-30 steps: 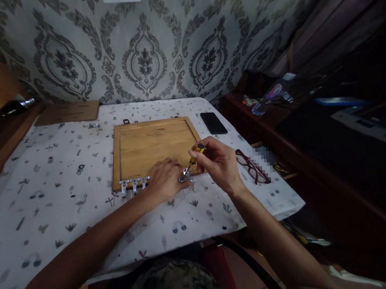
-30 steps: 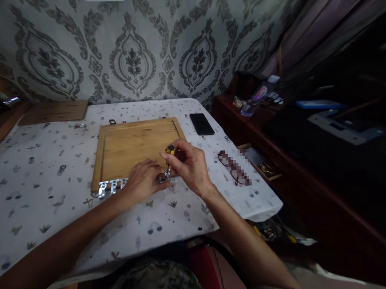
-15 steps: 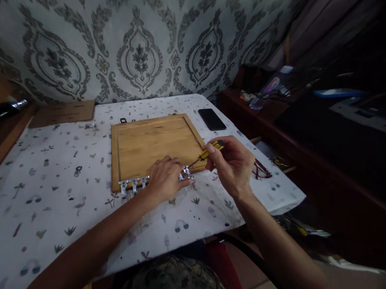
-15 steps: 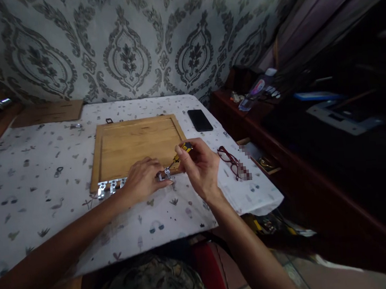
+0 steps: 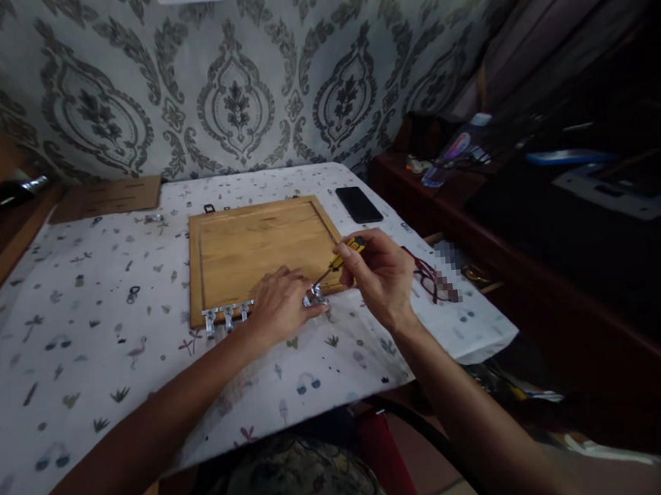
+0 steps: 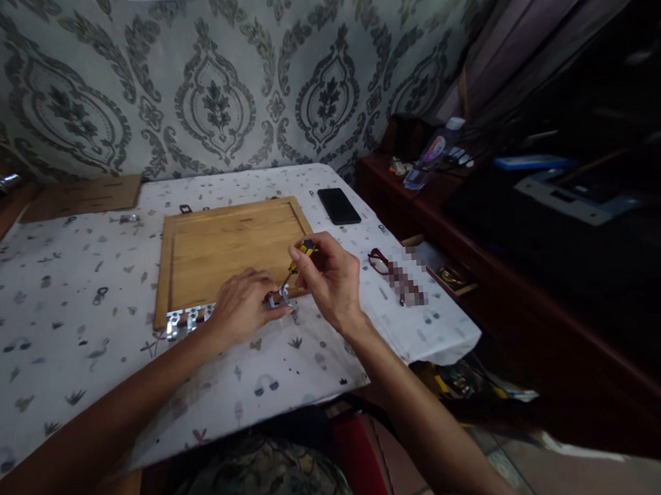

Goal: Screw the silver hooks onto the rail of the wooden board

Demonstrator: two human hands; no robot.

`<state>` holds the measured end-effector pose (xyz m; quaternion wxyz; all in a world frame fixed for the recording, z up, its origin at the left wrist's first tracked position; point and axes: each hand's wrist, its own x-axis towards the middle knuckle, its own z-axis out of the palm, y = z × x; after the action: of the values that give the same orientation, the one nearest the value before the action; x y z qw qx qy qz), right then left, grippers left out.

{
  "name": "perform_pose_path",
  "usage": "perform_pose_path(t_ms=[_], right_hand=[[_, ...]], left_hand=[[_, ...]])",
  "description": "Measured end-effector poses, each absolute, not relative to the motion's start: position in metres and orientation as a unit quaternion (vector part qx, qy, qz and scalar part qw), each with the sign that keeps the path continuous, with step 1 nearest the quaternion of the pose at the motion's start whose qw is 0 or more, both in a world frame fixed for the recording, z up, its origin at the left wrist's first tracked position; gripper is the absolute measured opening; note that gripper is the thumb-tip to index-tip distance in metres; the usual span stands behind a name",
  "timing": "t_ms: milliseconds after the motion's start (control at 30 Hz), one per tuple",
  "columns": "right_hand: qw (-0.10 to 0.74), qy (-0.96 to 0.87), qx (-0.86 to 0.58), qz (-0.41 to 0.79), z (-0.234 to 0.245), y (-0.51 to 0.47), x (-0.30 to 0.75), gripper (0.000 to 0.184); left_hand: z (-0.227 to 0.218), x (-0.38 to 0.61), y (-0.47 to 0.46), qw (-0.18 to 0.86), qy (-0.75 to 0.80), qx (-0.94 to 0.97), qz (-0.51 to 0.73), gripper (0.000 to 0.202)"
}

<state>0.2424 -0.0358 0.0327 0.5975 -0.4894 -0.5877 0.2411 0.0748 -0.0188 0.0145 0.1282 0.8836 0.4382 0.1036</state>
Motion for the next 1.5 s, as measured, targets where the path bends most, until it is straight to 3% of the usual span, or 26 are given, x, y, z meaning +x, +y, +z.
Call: perform_pose_path(t_ms=[400, 700, 1033, 1500], right_hand=[[0.549, -0.616, -0.504, 0.256, 0.046, -0.023, 0.238, 0.055], [0.51, -0.668, -0.418, 0.344, 0.049, -0.026, 0.251, 0.045], [0.574, -0.591, -0.481, 0.301, 0.043, -0.025, 0.237, 0.056], [0.533, -0.655, -0.454, 0.285, 0.045, -0.031, 0.248, 0.047]], left_hand=[[0.013, 0.073, -0.019, 0.133, 0.437, 0.883, 0.106, 0.033], [0.013, 0.074, -0.018, 0.137, 0.436, 0.883, 0.102, 0.031], [0.013, 0.074, -0.018, 0.131, 0.433, 0.886, 0.099, 0.035], [0.016, 0.075, -0.018, 0.134, 0.43, 0.887, 0.101, 0.033]])
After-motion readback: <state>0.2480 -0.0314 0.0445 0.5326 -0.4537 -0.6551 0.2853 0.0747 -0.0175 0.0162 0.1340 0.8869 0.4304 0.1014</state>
